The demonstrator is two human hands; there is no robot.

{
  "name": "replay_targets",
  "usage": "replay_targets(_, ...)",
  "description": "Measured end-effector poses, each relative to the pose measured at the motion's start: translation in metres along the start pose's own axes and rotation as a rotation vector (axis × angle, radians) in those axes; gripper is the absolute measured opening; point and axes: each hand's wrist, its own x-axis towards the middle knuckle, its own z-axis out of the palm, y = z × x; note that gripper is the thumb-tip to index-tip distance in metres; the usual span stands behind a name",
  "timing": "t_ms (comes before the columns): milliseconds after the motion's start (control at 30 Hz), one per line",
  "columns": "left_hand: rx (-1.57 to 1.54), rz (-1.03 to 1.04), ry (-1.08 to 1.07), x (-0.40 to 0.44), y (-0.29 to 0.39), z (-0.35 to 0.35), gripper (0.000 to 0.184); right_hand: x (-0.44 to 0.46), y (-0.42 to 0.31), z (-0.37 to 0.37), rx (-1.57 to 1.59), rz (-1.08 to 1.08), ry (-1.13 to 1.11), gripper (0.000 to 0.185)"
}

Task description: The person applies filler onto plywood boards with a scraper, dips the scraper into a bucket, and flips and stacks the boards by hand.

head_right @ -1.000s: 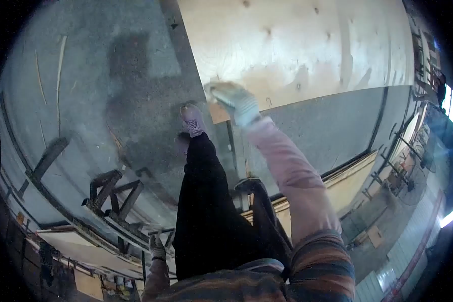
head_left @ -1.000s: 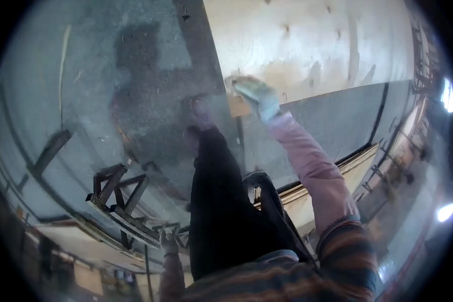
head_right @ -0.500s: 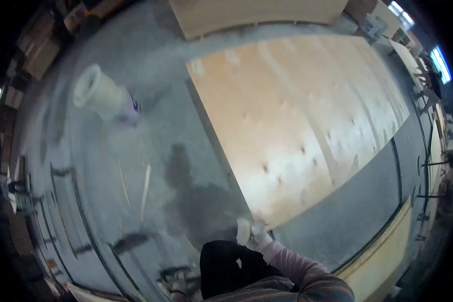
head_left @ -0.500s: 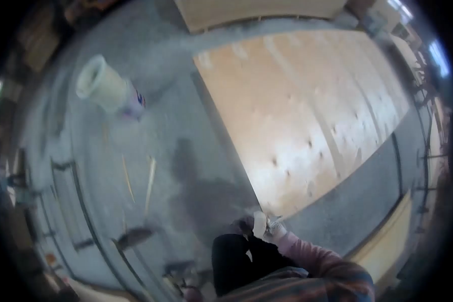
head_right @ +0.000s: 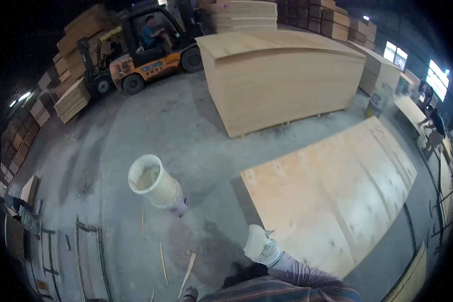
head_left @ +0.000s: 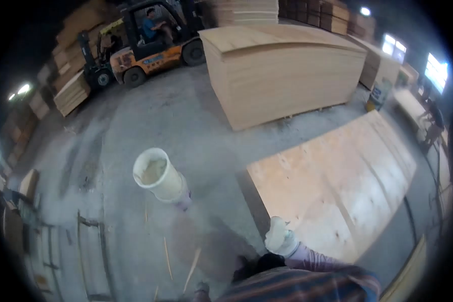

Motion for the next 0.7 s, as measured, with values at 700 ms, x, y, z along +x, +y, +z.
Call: replay_targets(700, 0.104, 0.771, 0.209, 0.540, 0.577, -0.316, 0.034, 0.723, -0.417, -0.023, 0.033, 0.241, -0.122, 0.056)
